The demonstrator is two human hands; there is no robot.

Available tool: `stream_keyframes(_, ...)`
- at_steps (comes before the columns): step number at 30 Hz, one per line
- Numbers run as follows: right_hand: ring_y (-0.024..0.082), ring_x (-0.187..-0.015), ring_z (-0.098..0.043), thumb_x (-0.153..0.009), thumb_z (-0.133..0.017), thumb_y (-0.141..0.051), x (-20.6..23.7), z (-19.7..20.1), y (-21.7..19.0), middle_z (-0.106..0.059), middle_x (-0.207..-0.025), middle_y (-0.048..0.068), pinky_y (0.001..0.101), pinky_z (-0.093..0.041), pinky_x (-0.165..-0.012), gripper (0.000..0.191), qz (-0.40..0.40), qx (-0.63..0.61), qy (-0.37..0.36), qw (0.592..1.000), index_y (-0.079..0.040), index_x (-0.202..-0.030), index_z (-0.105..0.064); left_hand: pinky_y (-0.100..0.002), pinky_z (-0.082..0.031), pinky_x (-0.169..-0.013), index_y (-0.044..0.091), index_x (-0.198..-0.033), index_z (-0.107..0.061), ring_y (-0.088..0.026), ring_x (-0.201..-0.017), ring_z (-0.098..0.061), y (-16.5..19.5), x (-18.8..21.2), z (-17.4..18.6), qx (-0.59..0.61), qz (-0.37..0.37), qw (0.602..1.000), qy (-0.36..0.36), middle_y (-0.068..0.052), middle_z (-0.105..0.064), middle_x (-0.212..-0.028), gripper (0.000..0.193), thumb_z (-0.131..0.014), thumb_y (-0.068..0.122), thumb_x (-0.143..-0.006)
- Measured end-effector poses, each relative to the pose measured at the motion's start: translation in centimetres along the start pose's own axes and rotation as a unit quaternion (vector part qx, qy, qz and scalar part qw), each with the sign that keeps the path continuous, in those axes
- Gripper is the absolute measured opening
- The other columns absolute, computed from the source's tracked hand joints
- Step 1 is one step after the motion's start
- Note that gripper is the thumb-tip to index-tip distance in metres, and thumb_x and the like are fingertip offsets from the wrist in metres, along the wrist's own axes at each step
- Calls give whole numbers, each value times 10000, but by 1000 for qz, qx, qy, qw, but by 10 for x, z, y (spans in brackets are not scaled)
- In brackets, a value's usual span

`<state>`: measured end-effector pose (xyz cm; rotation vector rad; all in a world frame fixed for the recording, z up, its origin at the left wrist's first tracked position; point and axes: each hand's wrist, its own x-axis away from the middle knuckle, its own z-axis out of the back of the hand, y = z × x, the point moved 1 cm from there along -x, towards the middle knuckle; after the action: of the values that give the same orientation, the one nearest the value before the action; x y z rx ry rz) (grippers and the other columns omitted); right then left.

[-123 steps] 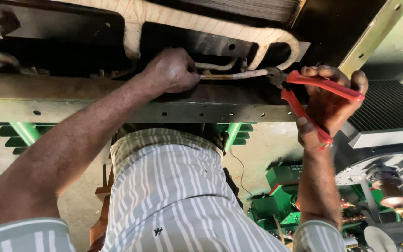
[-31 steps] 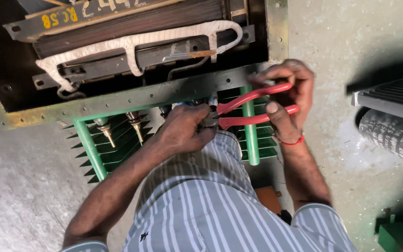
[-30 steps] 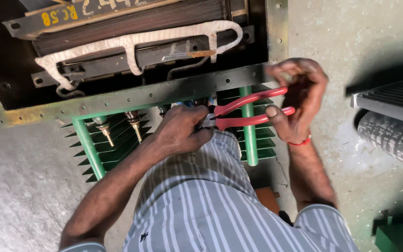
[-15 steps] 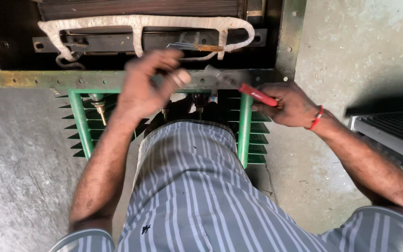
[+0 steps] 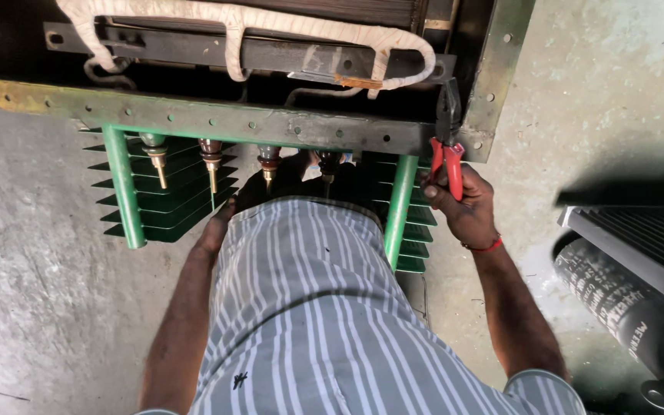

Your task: The person uses pliers to strip and adjust white insulated wires on a large electrical component. They repeatedly cut wire ends and manipulate connections within the equipment housing.

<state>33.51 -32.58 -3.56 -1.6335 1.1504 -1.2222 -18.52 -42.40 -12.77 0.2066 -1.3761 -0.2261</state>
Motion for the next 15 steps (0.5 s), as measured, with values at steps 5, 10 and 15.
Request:
stream_keyframes(5,100,-979,-673,-919,-712,56,-1,-1,15,-715,-1072,43,258,-588,-844,190,-48,36,2,998,-33,-1047,-602,-358,-380,-1145,106,-1551,-458,-242,-1380,-519,-6,1,-1,36,75,996,-15,-86,-571,-1515,675,-433,518,-1016)
stream_keyframes(10,82,-940,-628,-959,-735,33,-5,-2,19,-676,-1082,37,244,-555,-811,185,13,112,-27,993,-20,-1080,-606,-354,-347,-1179,146,-1592,-357,-223,-1426,-470,3,25,-7,43,44,998,-17,-67,-476,-1588,641,-366,439,-1023)
stream_keyframes(15,68,-886,-588,-974,-767,9,-8,-2,21,-641,-1004,15,235,-536,-788,177,32,149,-25,988,-19,-1039,-605,-370,-319,-1218,129,-1602,-318,-229,-1467,-433,12,29,-9,97,49,993,-40,-87,-426,-1630,627,-327,397,-1036)
